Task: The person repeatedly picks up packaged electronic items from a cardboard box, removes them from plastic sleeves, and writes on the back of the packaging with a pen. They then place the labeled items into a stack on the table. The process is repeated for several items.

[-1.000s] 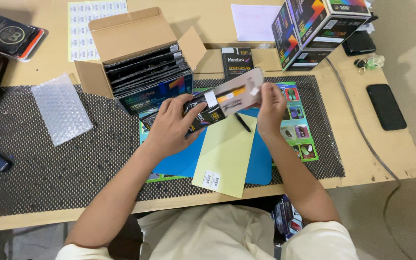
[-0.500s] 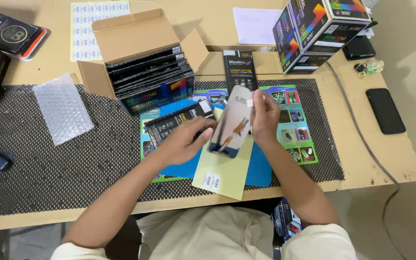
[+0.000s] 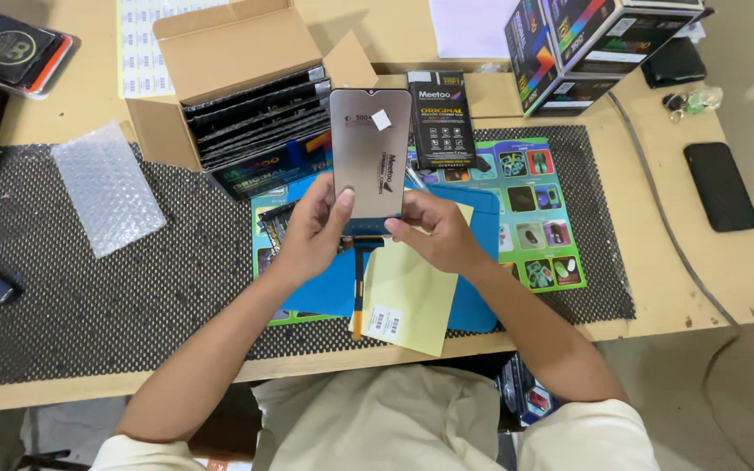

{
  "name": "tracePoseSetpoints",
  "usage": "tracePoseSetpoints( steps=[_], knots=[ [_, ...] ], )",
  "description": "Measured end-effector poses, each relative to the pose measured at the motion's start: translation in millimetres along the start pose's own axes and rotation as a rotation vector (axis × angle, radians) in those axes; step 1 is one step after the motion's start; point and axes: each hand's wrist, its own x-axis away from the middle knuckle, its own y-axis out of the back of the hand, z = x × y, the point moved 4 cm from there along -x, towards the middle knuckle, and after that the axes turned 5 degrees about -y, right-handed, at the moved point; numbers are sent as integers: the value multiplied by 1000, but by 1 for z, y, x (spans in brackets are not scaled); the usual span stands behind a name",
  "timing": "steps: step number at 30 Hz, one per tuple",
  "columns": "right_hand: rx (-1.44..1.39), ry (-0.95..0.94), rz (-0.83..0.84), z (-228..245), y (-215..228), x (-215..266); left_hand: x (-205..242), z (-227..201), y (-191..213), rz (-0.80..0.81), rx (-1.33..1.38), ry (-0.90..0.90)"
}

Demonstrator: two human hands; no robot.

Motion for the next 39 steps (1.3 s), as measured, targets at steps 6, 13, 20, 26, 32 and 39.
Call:
tracePoseSetpoints(
  steps=[6, 13, 20, 26, 32, 39],
  knots=[
    [-105, 81, -156, 4, 8, 5, 1, -32, -23, 78, 131, 92],
    [-174, 84, -210, 14, 15, 6, 12, -10, -26, 56, 134, 96],
    [-166, 56, -217, 16, 13, 3, 6, -30, -27, 42, 144, 70],
    [-203, 22, -219, 22, 8, 2, -5, -61, -29, 75, 163, 49],
    [-317, -14, -228, 11, 4, 2, -5, -55, -22, 106, 122, 2],
    [-397, -86, -220, 3, -2, 3, -5, -47, -23, 48, 162, -58]
  ],
)
